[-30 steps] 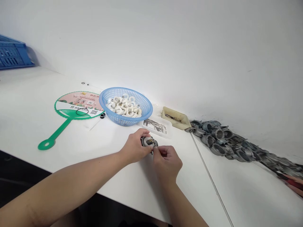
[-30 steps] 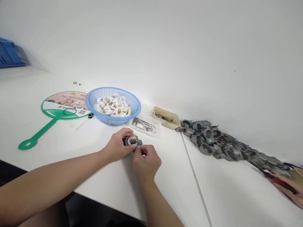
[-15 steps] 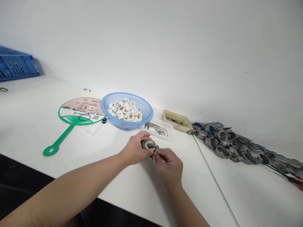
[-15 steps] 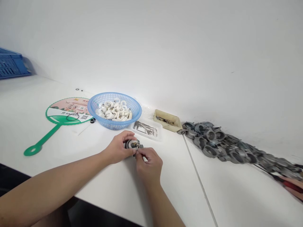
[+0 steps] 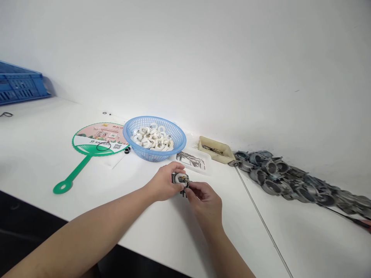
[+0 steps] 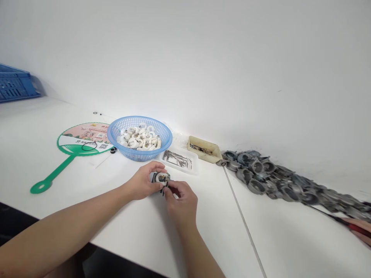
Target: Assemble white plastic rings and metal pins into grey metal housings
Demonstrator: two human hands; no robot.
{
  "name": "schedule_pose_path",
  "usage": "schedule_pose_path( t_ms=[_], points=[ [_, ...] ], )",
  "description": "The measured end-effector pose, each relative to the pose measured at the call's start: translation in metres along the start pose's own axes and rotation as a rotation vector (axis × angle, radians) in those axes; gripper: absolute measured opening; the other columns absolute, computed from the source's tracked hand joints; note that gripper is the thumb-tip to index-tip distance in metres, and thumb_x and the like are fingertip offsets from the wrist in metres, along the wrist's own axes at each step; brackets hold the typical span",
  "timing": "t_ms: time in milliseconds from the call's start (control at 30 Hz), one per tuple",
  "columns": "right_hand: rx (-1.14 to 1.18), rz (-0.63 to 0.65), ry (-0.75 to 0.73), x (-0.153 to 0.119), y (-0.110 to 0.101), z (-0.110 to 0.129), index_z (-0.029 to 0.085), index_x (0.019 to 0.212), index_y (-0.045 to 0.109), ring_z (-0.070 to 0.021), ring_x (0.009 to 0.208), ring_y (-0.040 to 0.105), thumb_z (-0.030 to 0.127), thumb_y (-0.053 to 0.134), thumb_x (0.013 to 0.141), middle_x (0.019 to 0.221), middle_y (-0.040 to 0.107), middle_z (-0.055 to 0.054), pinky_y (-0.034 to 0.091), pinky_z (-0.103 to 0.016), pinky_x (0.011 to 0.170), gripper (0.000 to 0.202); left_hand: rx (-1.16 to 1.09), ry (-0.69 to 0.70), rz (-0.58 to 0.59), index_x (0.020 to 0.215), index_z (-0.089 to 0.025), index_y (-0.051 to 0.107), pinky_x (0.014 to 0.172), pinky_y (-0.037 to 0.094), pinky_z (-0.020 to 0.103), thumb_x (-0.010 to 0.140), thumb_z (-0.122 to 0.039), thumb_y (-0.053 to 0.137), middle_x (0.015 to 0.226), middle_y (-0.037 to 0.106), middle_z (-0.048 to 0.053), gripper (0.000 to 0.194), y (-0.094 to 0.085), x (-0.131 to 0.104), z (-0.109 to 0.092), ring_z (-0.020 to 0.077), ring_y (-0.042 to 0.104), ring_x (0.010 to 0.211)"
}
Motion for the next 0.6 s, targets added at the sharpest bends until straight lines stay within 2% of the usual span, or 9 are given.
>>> schedule_pose_path(
  t_ms=[133, 233, 367, 600],
  points=[
    [-0.091, -0.004, 0.077, 0.002, -0.004, -0.006, 0.019, 0.081, 0.066, -0.0189, 0.072, 0.060, 0.035, 0.066, 0.061, 0.081, 0.066, -0.004, 0.049, -0.034, 0.069, 0.026, -0.015, 0.008, 0.018, 0.109, -0.020, 0.047, 0.079, 0.049, 0.033, 0.065, -0.015, 0.064, 0.112, 0.059, 0.010, 0.047, 0.001, 0.001, 0.002, 0.0215, 0.058, 0.100],
    [-0.048, 0.035, 0.088, 0.004, -0.001, -0.011, 0.020, 0.089, 0.065, -0.0212, 0.085, 0.059, 0.037, 0.065, 0.061, 0.093, 0.065, -0.005, 0.048, -0.038, 0.076, 0.033, -0.016, 0.028, 0.046, 0.109, -0.020, 0.047, 0.084, 0.047, 0.035, 0.066, -0.014, 0.062, 0.112, 0.059, 0.009, 0.045, 0.002, 0.001, 0.001, 0.0211, 0.057, 0.102],
    [0.067, 0.110, 0.080, 0.005, 0.007, -0.014, 0.020, 0.093, 0.065, -0.0210, 0.089, 0.059, 0.037, 0.062, 0.064, 0.099, 0.063, -0.005, 0.050, -0.038, 0.075, 0.034, -0.033, 0.048, 0.078, 0.110, -0.019, 0.046, 0.088, 0.045, 0.036, 0.068, -0.013, 0.059, 0.113, 0.058, 0.009, 0.044, 0.003, 0.001, 0.000, 0.0200, 0.056, 0.103],
    [0.080, 0.128, 0.088, 0.005, 0.010, -0.016, 0.022, 0.099, 0.065, -0.0212, 0.093, 0.058, 0.036, 0.062, 0.065, 0.102, 0.062, -0.005, 0.050, -0.038, 0.078, 0.037, 0.007, 0.016, 0.070, 0.118, -0.019, 0.042, 0.085, 0.047, 0.033, 0.066, -0.014, 0.062, 0.114, 0.058, 0.009, 0.056, 0.002, 0.001, 0.001, 0.0197, 0.057, 0.099]
  ],
)
Point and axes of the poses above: each hand's wrist, its own x-axis towards the middle knuckle, its own y-axis out of the palm, z = x × y, the point moved 8 cm from there along x, towards the middle knuckle
